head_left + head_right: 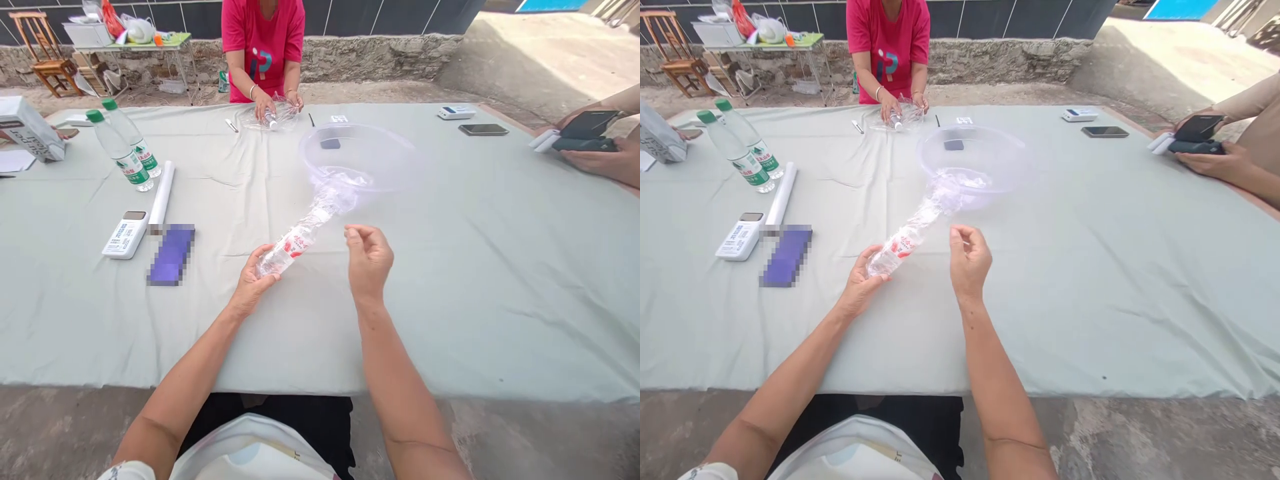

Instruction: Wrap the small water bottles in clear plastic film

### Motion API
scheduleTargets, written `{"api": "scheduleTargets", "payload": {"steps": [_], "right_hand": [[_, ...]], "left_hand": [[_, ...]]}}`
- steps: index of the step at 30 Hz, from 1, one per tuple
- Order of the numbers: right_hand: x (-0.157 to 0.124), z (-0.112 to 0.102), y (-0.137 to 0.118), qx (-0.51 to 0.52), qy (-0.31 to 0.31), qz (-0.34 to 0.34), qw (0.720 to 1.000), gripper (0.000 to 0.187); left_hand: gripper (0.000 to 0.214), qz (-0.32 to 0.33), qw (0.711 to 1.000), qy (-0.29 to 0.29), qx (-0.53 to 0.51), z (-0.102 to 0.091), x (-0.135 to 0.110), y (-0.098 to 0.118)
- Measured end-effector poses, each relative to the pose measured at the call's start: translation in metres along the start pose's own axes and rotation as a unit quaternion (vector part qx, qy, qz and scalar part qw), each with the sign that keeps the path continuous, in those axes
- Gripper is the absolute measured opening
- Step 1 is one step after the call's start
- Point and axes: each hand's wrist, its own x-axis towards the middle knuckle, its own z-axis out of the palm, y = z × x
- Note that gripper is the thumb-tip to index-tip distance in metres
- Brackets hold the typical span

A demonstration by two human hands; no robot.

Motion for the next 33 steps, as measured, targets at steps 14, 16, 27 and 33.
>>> {"api": "scheduleTargets", "payload": {"steps": [14, 16, 27, 33], "right_hand": [[0.012, 0.019, 0.039, 0.072, -0.183, -0.004, 0.98, 0.069], [0.002, 0.026, 0.035, 0.076, -0.186, -0.007, 0.98, 0.068], [-0.021, 0.062, 0.0, 0.15, -0.235, -0.015, 0.96, 0.055], [0.024, 0.095, 0.009, 0.062, -0.189, -0.022, 0.98, 0.042]], "left_hand": [[0.049, -0.007, 0.998, 0.006, -0.059, -0.022, -0.001, -0.003], [0.057, -0.033, 0.995, -0.004, -0.099, -0.016, -0.003, -0.004], [0.083, -0.106, 0.963, -0.017, -0.246, -0.004, -0.004, -0.008], [0.075, -0.128, 0.937, 0.001, -0.324, 0.0, 0.005, -0.011]]}}
